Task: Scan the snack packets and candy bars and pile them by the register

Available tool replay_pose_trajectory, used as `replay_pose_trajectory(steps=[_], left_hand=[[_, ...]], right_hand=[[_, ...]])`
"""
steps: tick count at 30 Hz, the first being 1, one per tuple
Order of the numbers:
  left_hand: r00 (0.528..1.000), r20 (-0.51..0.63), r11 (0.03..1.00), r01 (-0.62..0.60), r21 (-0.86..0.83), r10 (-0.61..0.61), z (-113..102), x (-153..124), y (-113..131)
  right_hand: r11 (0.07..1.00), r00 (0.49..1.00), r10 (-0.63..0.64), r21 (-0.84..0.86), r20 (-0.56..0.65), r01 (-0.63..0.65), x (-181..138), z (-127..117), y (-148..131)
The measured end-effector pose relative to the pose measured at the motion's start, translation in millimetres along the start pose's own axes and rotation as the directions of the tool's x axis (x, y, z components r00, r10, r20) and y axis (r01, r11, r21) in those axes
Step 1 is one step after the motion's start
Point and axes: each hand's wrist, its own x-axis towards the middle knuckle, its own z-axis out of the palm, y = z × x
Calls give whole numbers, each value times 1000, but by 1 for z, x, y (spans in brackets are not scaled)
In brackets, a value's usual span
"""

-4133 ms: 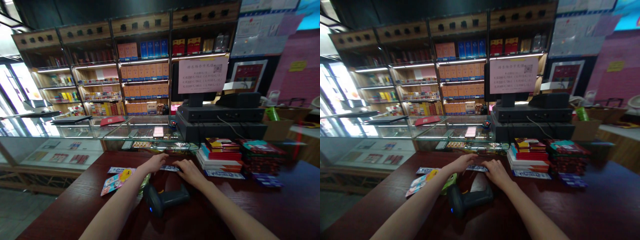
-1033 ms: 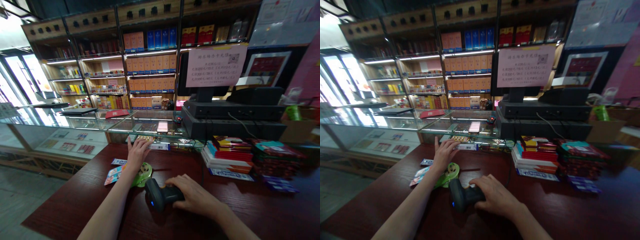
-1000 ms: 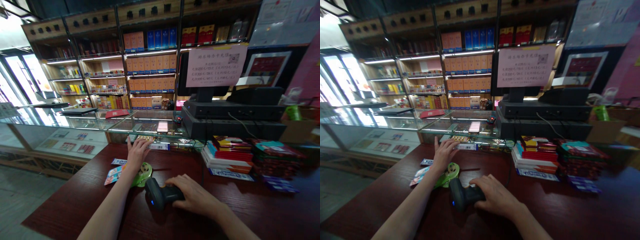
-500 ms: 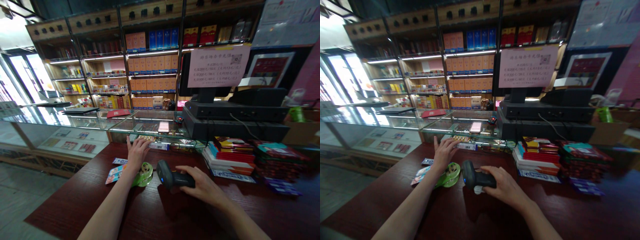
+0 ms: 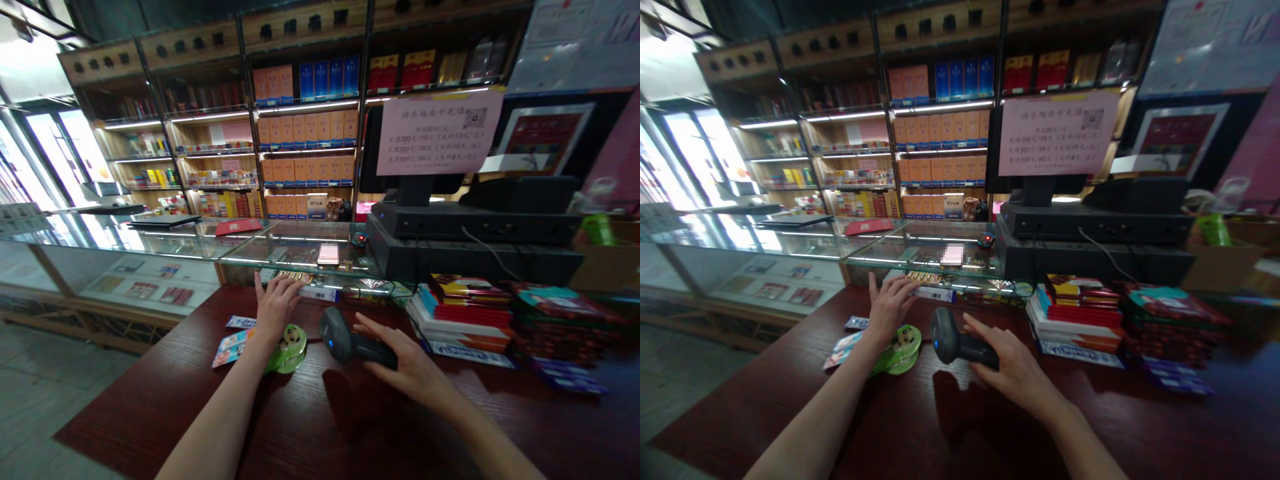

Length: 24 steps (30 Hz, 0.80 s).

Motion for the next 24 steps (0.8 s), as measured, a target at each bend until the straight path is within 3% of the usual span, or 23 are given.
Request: replay_pose_trajectory(steps=[16, 24], left_hand=[[997, -75, 1000, -15, 7, 15, 3, -2, -3], [999, -49, 1000, -6, -2, 6, 0, -1, -2]], right_hand=[[1000, 1000, 11, 9, 8, -11, 0, -2, -2], [999, 998, 41, 29, 51, -42, 0, -1, -1]])
